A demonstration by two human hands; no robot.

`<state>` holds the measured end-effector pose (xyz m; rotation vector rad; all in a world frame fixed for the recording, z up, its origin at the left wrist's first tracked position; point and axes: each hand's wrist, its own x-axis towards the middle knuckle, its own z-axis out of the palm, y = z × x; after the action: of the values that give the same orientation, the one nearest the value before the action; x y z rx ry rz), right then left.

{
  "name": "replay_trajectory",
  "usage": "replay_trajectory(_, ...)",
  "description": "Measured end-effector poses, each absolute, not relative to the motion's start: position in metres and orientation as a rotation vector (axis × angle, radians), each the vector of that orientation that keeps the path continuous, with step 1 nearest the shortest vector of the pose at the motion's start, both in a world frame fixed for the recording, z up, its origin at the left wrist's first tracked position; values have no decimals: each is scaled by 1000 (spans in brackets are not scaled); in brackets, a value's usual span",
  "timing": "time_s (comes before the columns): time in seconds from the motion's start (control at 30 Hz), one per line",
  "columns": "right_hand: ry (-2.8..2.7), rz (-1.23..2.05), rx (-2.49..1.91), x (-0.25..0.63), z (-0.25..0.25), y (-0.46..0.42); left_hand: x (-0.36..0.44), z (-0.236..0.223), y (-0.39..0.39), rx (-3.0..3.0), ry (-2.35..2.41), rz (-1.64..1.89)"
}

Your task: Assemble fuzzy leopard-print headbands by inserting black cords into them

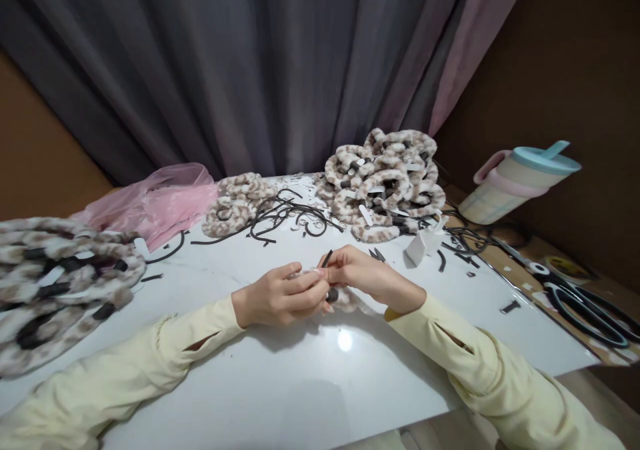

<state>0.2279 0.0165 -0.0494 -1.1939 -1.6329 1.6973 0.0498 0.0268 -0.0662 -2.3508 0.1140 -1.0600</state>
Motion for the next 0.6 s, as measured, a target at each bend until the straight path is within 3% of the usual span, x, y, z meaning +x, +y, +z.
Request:
replay_trajectory(0.3, -1564, 1746, -1286, 222, -52, 15, 52, -65, 24, -2498, 170, -1044)
replay_trajectory(0.6, -2092, 2051, -759, 246, -42, 24, 46, -63, 28, -2412, 415, -1031)
